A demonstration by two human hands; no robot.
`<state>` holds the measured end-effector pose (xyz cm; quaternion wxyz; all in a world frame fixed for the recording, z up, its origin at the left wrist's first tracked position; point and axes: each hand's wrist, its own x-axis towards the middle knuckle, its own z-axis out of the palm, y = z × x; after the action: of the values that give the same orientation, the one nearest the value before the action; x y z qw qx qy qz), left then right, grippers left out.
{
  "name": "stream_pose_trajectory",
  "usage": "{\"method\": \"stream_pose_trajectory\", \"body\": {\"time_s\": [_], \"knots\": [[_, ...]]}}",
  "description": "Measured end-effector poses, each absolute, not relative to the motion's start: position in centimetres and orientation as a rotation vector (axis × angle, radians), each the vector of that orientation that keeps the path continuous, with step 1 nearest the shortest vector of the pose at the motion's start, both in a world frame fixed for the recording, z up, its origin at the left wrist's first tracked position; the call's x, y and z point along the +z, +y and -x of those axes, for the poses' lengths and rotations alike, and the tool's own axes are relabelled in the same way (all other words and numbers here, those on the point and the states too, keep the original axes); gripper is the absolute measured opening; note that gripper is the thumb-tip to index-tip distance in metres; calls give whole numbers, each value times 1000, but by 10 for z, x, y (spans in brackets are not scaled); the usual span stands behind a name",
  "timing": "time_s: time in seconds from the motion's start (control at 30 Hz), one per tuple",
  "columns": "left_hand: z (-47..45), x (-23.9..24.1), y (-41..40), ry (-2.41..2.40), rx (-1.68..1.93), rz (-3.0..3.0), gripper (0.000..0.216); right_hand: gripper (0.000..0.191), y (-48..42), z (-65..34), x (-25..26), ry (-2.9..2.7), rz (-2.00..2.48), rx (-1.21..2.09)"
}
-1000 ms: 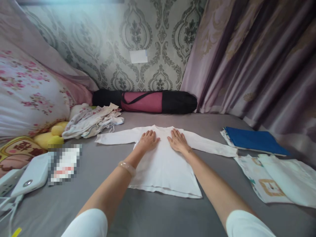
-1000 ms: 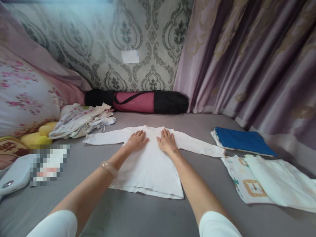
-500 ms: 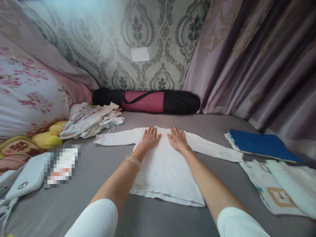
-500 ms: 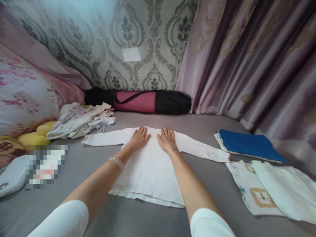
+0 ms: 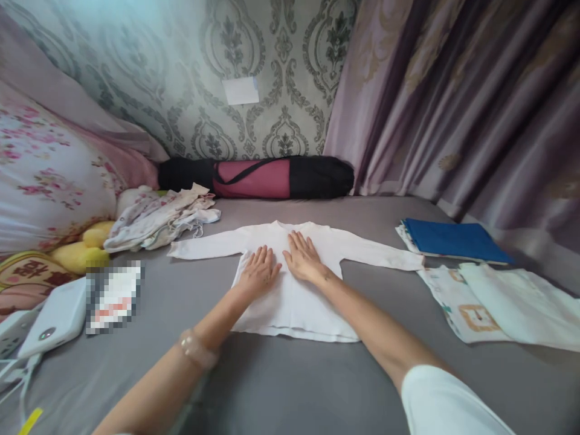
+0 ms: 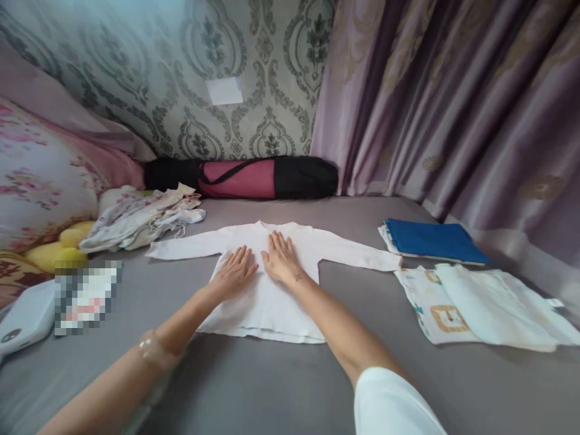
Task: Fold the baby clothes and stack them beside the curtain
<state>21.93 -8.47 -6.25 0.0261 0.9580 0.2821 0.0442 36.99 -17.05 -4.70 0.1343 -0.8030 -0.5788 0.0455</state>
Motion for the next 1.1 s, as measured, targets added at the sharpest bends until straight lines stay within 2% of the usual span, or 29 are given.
{"method": "stream_pose_trajectory", "body": {"time_s": [0.1,0.2,0.33,0.43,0.67,0.9,1.0,1.1], "knots": [[-195,-73,-108,649,253,-3024,63,63,-201,-348,-50,-1738,2250,87],[-182,-76,-124,628,275,-3038,63,60,-221,-333,-49,-1753,2258,150],[-173,-61,-136,614,267,-3035,65,59,-248,-325,-36,-1763,2231,155],[-160,-50,-145,396,223,-3047,61,59,-279,-318,-33,-1772,2215,95],[-151,-43,-151,261,-106,-2986,49,58,-308,-311,-41,-1738,2264,264],[-150,-50,-148,241,-57,-3054,50,54,-306,-342,-25,-1630,2046,542],[-149,-56,-147,205,42,-3085,50,42,-319,-395,-15,-1317,2097,419],[-148,-59,-147,197,103,-3095,50,34,-349,-458,-5,-899,2512,54]]}}
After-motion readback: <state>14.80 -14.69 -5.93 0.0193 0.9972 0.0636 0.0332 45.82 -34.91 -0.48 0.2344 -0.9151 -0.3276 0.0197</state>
